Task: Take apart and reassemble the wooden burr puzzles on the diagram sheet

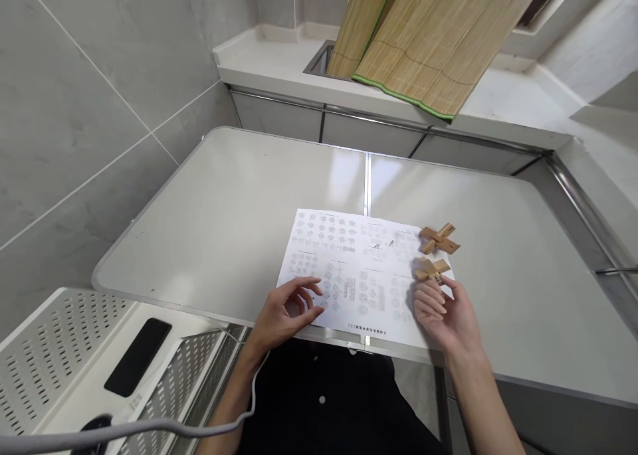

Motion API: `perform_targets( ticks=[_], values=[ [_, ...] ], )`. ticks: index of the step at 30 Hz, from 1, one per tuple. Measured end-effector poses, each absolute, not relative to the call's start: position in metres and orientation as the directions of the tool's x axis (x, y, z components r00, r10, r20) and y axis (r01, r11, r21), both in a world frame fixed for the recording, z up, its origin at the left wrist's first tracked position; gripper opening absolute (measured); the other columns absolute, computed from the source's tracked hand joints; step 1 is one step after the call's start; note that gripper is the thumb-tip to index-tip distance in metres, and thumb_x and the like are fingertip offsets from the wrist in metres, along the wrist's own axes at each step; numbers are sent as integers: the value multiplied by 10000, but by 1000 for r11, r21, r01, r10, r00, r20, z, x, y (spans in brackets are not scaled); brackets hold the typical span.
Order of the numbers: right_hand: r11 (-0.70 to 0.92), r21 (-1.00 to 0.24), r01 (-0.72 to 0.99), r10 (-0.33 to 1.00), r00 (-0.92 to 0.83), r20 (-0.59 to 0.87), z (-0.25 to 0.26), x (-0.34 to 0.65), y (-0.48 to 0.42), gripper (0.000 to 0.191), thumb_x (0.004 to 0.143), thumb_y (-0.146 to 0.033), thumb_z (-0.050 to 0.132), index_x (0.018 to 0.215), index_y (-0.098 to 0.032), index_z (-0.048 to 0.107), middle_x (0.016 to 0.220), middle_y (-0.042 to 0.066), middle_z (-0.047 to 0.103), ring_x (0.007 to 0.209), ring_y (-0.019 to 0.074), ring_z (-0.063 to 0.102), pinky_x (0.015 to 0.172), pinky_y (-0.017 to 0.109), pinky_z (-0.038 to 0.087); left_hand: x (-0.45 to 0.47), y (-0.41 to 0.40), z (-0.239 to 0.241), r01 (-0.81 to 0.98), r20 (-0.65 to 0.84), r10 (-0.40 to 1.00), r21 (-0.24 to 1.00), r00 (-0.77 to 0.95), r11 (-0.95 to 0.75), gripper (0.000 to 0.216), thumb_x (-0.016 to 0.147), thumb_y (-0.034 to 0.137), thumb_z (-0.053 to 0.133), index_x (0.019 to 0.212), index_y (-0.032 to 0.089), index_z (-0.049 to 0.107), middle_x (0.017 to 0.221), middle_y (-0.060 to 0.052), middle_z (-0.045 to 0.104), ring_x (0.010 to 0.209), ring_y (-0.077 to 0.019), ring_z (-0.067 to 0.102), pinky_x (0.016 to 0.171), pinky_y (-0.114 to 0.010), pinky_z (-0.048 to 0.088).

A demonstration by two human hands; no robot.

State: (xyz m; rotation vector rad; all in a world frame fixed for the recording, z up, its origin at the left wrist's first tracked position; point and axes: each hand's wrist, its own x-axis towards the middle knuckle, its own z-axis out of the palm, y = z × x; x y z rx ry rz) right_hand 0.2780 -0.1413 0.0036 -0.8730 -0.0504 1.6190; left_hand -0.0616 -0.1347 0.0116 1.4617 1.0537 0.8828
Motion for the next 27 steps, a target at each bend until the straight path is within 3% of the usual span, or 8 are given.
perform_targets(
  ticks=[6,11,14,17,20,23,27],
  values=[
    [-233,-493,-838,894,15,-448,-2,304,-132,327,857,-171,707,727,-241,416,595,-101,329,414,54,308,384,137,377,-60,-134,13,192,-31,950,981,310,-31,364,923,330,745,1259,207,678,1055,-68,739,799,-147,673,729,-286,593],
    [-208,-421,-883,893,5,-451,-4,316,-126,304,854,-114,705,765,-240,443,602,-105,380,404,47,330,379,138,389,-59,-133,13,208,-30,955,978,296,-33,347,937,350,723,1247,201,680,1041,-71,742,811,-154,677,747,-295,591],
    [-199,-414,-888,892,11,-452,-2,316,-128,276,873,-161,734,793,-228,478,620,-102,388,424,38,356,380,118,381,-60,-133,13,209,-39,957,978,289,-23,336,951,365,708,1244,203,683,1049,-73,741,823,-157,681,783,-310,593],
    [-214,-492,-844,891,38,-452,-2,309,-136,271,890,-251,762,795,-219,510,644,-92,378,448,46,348,374,126,363,-60,-133,12,201,-47,960,980,275,-9,330,960,379,698,1240,204,684,1054,-73,739,834,-161,682,797,-314,592],
    [-230,-708,-667,883,163,-440,-4,294,-152,305,902,-371,773,773,-225,538,653,-69,394,483,83,364,379,189,357,-61,-134,12,186,-66,960,982,270,16,337,968,398,687,1241,201,677,1050,-75,735,823,-163,676,779,-314,595],
    [-253,-915,-313,878,322,-353,-5,277,-172,371,924,-505,742,753,-228,566,671,-28,498,524,119,420,441,249,366,-62,-133,15,170,-92,956,984,278,45,352,972,422,677,1244,198,670,1053,-78,734,804,-162,673,748,-308,594],
    [-248,-966,77,920,331,-210,-4,261,-194,433,963,-593,655,735,-235,567,628,-17,530,571,157,458,558,289,388,-71,-126,19,252,-137,965,965,225,78,404,951,481,687,1239,196,683,1038,-80,750,821,-179,688,713,-289,581]
  ],
)
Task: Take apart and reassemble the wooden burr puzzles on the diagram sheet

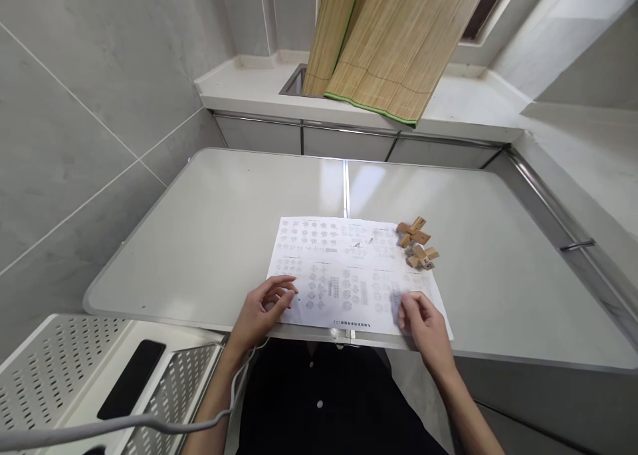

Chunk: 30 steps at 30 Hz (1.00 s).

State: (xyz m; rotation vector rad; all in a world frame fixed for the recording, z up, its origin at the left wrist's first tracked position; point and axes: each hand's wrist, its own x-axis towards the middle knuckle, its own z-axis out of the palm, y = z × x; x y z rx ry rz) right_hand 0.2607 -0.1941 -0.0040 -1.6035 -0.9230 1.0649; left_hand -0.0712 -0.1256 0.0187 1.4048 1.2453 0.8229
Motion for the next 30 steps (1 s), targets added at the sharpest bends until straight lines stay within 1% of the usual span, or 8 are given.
perform_targets(
  ticks=[4,6,9,13,16,18,25,30],
  values=[
    [-183,-933,310,936,345,-69,-9,254,-202,415,974,-596,622,771,-236,585,592,-36,489,565,158,432,573,295,350,-91,-112,17,424,-128,990,901,62,90,455,915,534,707,1207,186,714,840,-38,736,646,-147,625,599,-253,529],
    [-143,-908,393,933,361,10,-15,253,-204,397,988,-570,602,778,-234,587,597,-40,468,564,154,413,576,296,341,-99,-109,14,446,-105,994,891,5,92,456,924,546,689,1200,184,714,867,-43,747,630,-138,607,600,-250,529],
    [-111,-875,471,899,424,114,-21,251,-206,370,1001,-529,581,780,-232,586,628,-28,493,582,160,429,600,303,359,-105,-109,10,422,-82,997,903,-3,76,429,953,540,649,1186,184,708,986,-68,772,707,-150,643,658,-258,549],
    [-118,-835,538,857,480,188,-23,246,-206,350,1005,-498,567,783,-229,589,654,-8,543,604,173,481,626,307,382,-103,-113,8,508,-36,999,861,14,24,367,963,494,648,1162,198,730,954,-50,786,734,-157,662,715,-265,538],
    [-135,-794,592,836,499,230,-24,241,-204,346,1005,-480,560,769,-228,579,636,-12,530,595,171,490,628,301,385,-103,-114,7,514,-17,1000,858,25,1,353,969,484,636,1157,200,732,950,-45,792,749,-165,682,730,-269,542],
    [-154,-767,623,816,518,257,-25,239,-202,348,1003,-474,558,761,-224,579,631,-12,529,590,167,492,632,296,389,-104,-114,6,506,-10,999,862,40,-11,346,974,483,624,1148,202,731,948,-42,793,743,-165,687,719,-268,544],
    [-194,-701,686,746,568,349,-34,239,-198,382,964,-511,576,737,-206,617,574,-25,537,535,147,499,602,267,392,-104,-115,4,540,30,998,840,61,-58,263,967,413,602,1078,223,746,849,-5,774,623,-137,632,640,-250,528],
    [-218,-669,711,745,564,356,-34,238,-196,377,964,-500,574,730,-207,612,576,-23,557,524,142,514,597,256,399,-102,-115,7,537,17,998,842,60,-47,270,963,420,598,1054,218,753,809,-8,762,619,-145,638,622,-252,529]
  ],
)
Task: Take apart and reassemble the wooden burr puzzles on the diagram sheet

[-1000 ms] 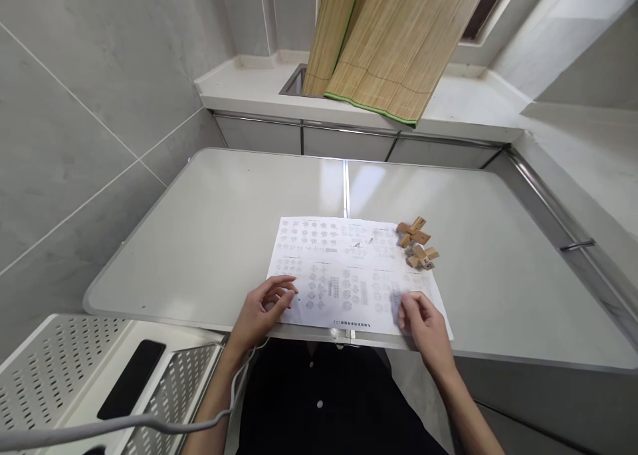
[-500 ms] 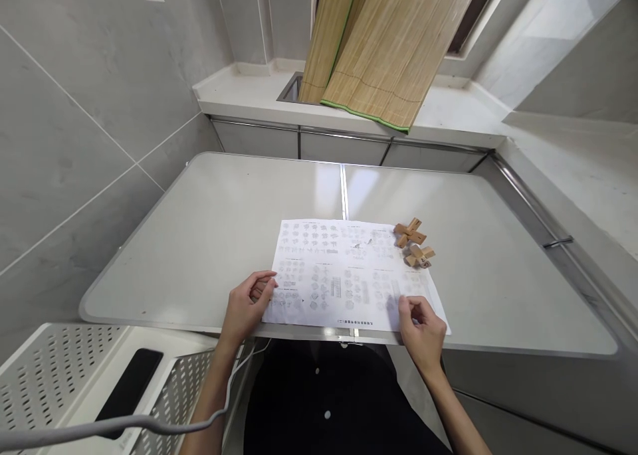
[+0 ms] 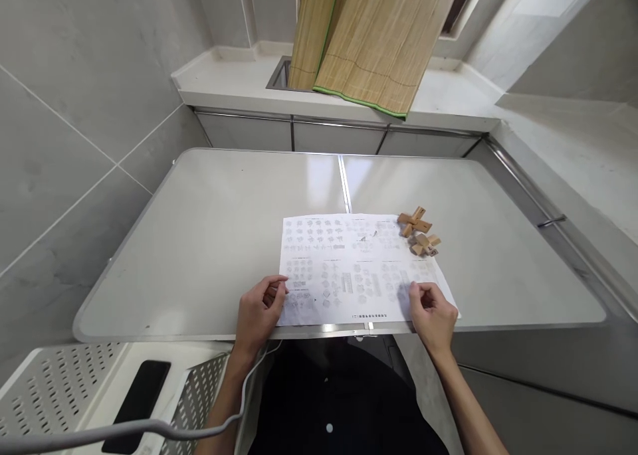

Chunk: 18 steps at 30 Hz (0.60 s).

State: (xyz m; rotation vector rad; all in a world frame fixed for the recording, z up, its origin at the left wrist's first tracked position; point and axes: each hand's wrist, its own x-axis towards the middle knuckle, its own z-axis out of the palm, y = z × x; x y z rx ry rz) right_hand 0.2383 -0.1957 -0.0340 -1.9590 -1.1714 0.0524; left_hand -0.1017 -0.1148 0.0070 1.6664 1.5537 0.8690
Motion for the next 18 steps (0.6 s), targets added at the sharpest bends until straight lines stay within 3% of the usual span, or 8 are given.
perform_targets(
  ticks=[10,18],
  values=[
    [-212,-656,724,765,541,350,-33,235,-192,352,988,-459,570,740,-210,591,584,-38,535,521,129,500,591,242,397,-107,-110,1,576,-12,997,817,76,-34,297,968,459,600,1075,227,751,803,5,748,614,-141,614,601,-244,504],
    [-119,-693,711,837,448,315,-27,239,-185,349,1027,-429,531,747,-220,547,574,-61,458,498,113,435,542,223,384,-104,-100,0,643,-14,999,765,39,-14,380,926,548,621,1080,229,757,805,11,761,569,-125,564,572,-233,477]
  ],
)
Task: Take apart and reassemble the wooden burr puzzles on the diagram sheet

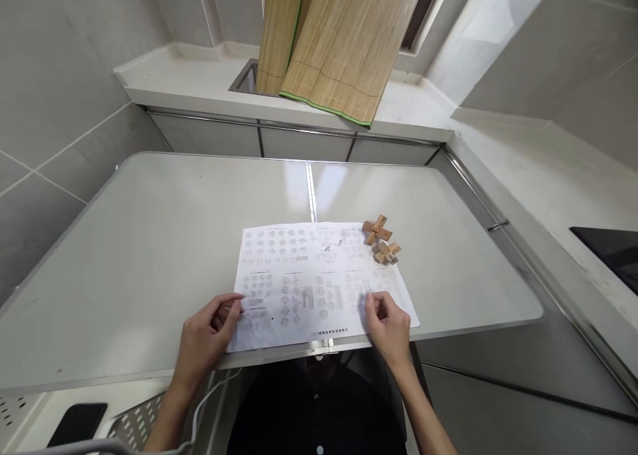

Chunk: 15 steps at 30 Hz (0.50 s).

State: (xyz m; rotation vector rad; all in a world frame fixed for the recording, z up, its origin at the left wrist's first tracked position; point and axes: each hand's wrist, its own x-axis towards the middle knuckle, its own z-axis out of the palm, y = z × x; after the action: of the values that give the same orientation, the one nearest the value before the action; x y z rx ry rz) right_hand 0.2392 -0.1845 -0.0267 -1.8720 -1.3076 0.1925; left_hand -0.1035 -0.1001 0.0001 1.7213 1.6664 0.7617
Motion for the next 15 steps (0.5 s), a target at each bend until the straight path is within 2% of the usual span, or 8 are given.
perform_targets(
  ticks=[7,15],
  values=[
    [-81,-737,671,860,421,289,-26,242,-187,362,1031,-444,540,743,-225,549,575,-59,465,496,113,431,510,219,373,-102,-101,6,677,-18,999,736,32,-8,402,931,563,610,1078,218,754,797,1,762,578,-128,541,593,-237,464],
    [-108,-728,677,855,437,279,-27,242,-186,367,1029,-459,530,747,-225,554,564,-59,478,486,117,431,520,225,382,-99,-102,6,677,-23,1000,736,15,6,415,939,567,593,1083,209,747,796,-4,759,614,-134,561,628,-241,470]
  ],
)
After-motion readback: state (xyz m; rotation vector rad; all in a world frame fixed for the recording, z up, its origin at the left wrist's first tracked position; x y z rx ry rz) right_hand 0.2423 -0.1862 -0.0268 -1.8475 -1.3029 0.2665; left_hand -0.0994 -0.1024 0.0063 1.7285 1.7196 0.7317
